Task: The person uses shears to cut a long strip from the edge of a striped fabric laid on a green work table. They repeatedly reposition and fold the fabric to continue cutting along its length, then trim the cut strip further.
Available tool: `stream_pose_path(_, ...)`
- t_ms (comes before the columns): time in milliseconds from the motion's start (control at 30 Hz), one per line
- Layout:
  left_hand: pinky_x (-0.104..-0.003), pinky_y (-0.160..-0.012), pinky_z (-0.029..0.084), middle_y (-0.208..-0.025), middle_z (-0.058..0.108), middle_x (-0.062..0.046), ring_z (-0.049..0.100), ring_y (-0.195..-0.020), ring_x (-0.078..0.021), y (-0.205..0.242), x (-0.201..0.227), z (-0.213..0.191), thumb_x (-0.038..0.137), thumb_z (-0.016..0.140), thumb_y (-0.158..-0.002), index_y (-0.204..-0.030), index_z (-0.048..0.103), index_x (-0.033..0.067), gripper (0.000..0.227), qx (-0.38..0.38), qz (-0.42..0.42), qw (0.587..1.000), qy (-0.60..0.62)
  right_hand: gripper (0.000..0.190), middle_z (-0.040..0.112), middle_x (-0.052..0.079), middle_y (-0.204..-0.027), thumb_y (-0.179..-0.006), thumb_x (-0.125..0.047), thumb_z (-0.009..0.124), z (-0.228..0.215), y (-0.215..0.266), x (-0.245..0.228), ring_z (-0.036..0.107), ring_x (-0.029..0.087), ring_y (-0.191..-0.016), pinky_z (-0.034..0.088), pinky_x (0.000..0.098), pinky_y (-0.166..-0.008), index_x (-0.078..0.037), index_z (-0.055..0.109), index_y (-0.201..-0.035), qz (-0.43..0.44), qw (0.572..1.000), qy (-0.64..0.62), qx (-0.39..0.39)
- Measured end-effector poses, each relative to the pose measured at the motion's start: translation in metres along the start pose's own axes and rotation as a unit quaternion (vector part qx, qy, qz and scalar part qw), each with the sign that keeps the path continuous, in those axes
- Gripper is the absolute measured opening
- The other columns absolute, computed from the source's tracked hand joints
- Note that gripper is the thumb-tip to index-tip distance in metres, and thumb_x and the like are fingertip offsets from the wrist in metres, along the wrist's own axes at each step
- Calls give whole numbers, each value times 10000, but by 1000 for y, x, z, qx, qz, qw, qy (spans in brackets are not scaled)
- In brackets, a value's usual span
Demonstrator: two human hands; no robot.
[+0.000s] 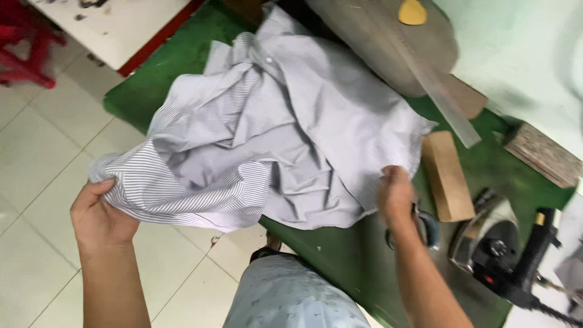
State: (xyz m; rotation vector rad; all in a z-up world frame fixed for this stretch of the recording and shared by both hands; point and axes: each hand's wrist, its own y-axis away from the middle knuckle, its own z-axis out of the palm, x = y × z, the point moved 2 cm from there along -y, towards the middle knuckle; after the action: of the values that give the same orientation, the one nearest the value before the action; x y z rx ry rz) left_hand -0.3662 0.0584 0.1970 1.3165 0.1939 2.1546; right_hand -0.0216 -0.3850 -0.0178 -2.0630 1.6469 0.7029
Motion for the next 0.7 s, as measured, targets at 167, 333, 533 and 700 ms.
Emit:
stream_pose_path(167, -431, -985, 550, -1172, 721, -124, 687, -1150, -323, 4, 7, -4, 138, 579, -773, -1146, 679, 45, 396, -51, 13, 999, 13, 541, 676, 120, -1145, -925, -562, 616, -27, 15, -78, 687, 303, -884, 515, 487, -785, -115, 627, -1229, -5, 992, 49, -118)
stream_pose_path(333, -432, -1001, 537, -1106, 713, -136, 676, -1140, -345, 1, 15, -3, 122, 583, -787, -1081, 676, 44, 318, -99, 32, 994, 25, 559, 584, 193, -1079, -860, -512, 707, 33, 39, -31, 581, 426, -960, 509, 530, -841, -64, 616, -1181, -226, 955, 189, -27)
stream_pose_path(533, -425, -947, 556, -1090, 714, -98, 684, -1092, -313, 2, 24, 3, 123, 592, -718, -1032, 678, 71, 330, -27, 15, 1000, 6, 272, 717, 238, -1028, -1105, -287, 434, -16, -3, -44, 665, 453, -904, 488, 571, -766, -61, 572, -1047, 83, 982, 65, -159)
stream_pose_path(700, -353, -881, 566, -923, 741, -87, 713, -938, -276, -14, 24, 1, 127, 619, -779, -889, 722, 25, 182, -50, 37, 996, 60, 260, 625, 41, -955, -1212, -237, 558, -93, -67, -64, 538, 153, -882, 449, 352, -762, -106, 616, -995, -51, 967, -227, 103)
